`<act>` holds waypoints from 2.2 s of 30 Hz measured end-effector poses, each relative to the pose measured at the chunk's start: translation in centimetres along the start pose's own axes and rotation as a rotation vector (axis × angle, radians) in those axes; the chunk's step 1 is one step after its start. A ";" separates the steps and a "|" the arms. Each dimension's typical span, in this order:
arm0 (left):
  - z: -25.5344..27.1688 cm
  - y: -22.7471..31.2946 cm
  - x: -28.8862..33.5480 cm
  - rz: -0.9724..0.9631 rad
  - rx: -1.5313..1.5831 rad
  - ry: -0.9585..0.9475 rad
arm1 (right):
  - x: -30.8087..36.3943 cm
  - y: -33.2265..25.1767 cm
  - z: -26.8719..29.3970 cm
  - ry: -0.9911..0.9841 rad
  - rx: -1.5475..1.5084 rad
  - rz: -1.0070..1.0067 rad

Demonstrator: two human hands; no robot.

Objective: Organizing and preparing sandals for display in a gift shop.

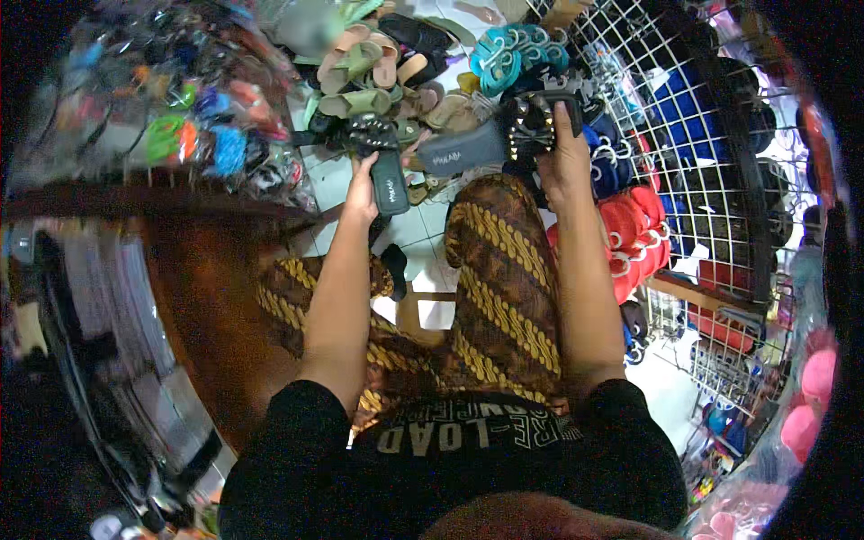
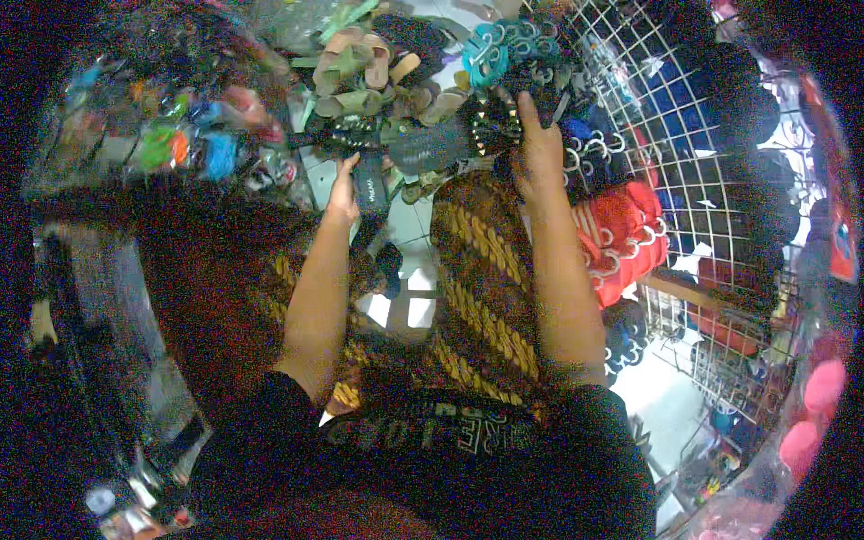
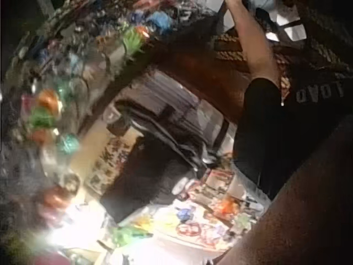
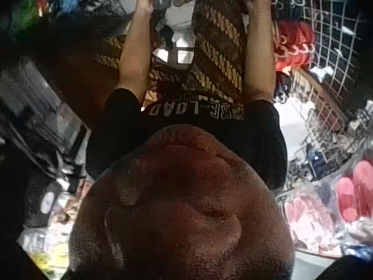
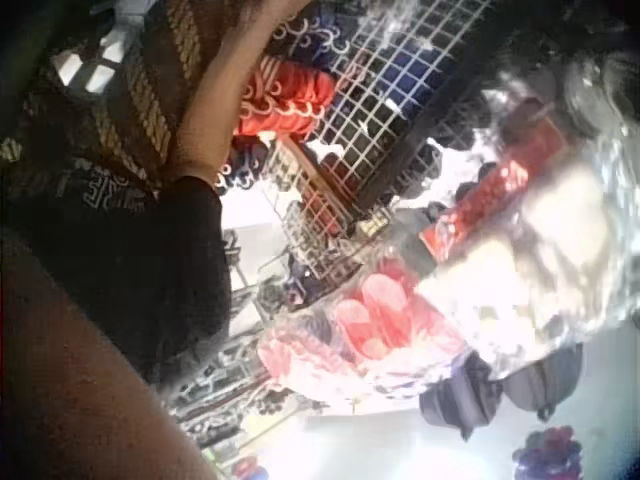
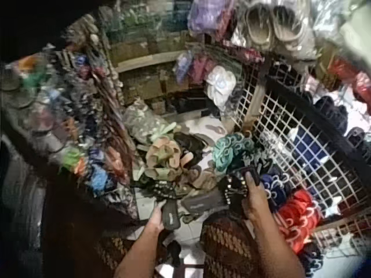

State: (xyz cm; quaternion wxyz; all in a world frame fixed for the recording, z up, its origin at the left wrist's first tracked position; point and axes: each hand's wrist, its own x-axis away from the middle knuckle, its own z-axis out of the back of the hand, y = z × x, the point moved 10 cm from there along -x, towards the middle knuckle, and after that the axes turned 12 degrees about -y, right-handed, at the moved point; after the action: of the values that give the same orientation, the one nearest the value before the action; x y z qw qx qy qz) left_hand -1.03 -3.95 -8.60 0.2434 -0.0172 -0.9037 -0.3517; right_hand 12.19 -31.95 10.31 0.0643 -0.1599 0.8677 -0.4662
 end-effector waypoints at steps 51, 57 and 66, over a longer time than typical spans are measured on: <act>-10.9 -10.3 28.1 0.247 -0.361 -0.333 | 27.8 9.1 -0.5 -0.108 -0.076 -0.805; -6.0 -1.9 19.3 0.001 -0.629 0.016 | 14.8 9.1 -2.2 -0.204 0.154 -0.721; 13.8 -6.4 2.0 0.227 -0.609 0.155 | -4.3 17.7 6.3 0.104 0.394 -0.415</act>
State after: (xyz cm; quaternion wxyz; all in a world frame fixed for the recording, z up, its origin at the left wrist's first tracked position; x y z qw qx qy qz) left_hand -10.02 -0.11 -20.47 0.3329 -0.1627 -0.7281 -0.5767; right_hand 13.97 -26.34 -8.07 -0.0471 -0.2943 0.7112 -0.6367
